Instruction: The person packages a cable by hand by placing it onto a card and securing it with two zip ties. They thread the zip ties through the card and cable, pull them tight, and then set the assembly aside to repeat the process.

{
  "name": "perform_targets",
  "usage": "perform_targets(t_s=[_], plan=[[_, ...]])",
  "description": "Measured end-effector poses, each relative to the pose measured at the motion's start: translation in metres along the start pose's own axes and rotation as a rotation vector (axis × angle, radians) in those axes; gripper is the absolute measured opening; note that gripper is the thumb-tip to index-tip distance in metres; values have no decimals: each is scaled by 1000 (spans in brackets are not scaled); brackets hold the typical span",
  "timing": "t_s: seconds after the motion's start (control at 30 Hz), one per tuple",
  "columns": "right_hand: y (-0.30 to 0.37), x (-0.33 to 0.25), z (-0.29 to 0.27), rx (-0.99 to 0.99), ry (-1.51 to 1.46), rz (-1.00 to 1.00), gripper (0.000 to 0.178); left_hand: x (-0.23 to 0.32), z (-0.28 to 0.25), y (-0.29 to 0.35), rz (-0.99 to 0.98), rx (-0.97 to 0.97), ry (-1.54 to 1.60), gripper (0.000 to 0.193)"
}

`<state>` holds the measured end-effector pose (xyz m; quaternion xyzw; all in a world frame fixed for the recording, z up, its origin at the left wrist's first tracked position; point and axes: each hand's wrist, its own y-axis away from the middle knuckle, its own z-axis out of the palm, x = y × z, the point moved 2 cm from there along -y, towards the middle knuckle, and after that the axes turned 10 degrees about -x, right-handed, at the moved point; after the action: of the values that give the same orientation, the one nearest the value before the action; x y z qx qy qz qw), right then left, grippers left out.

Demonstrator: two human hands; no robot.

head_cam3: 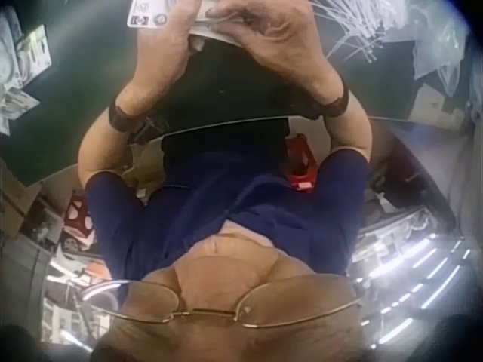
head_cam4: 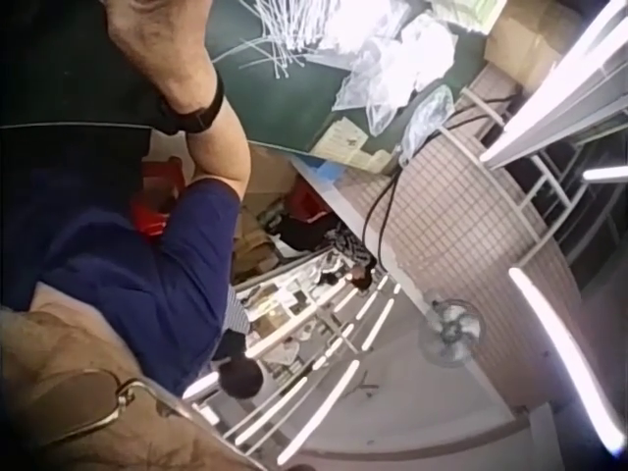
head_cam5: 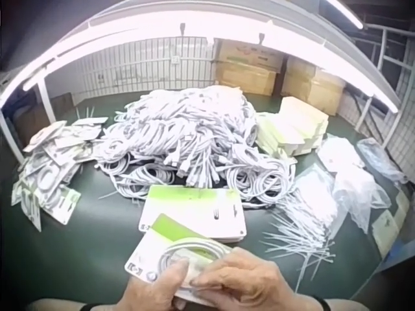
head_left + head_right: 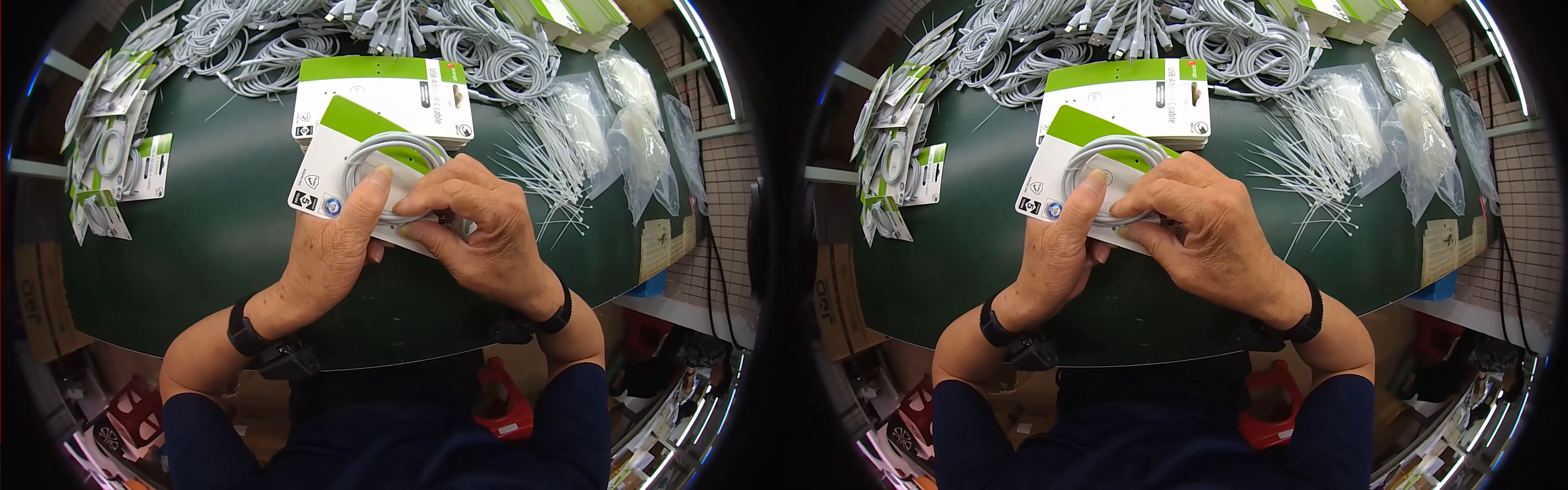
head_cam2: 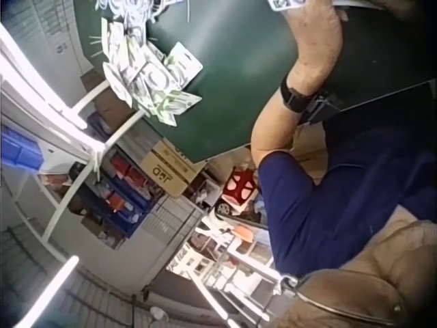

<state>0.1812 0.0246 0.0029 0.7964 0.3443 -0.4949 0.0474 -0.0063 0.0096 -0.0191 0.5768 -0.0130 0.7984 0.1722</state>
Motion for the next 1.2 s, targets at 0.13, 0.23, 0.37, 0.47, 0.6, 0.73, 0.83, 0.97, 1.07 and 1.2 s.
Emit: perform_targets(t_s=[0.13, 0.23, 0.37, 0.47, 0.6, 0.73, 0.83, 0.97, 1.07, 1.2], plan=[[1, -1, 2, 28, 30, 2, 28, 4, 2, 2, -6, -5, -27, 36], [2, -1, 3, 39, 16, 23, 28, 6, 2, 3, -23, -11, -50, 36], [1, 1, 2, 23, 31, -31, 28, 10, 4, 3, -23, -1, -184, 34], [1, 1, 1, -13, -10, -27, 30, 10, 2, 2, -13, 8, -218, 34], [0, 1, 4, -16, 3, -53, 29, 2, -3, -1, 13, 28, -144, 33], [-1, 2, 2, -25, 73, -83, 34, 0, -2, -5, 32, 51, -108, 34], [0, 6, 1, -30, 84, -102, 35, 0, -2, -6, 5, 60, -129, 34], [-1, 5, 0, -28, 166, -159, 37, -4, -4, -4, 16, 52, -152, 33], [-2, 3, -1, -18, 254, -199, 38, -5, -2, -3, 20, 91, -96, 31], [-2, -2, -4, 10, 380, -242, 38, -4, -3, -7, 86, 91, -95, 29]])
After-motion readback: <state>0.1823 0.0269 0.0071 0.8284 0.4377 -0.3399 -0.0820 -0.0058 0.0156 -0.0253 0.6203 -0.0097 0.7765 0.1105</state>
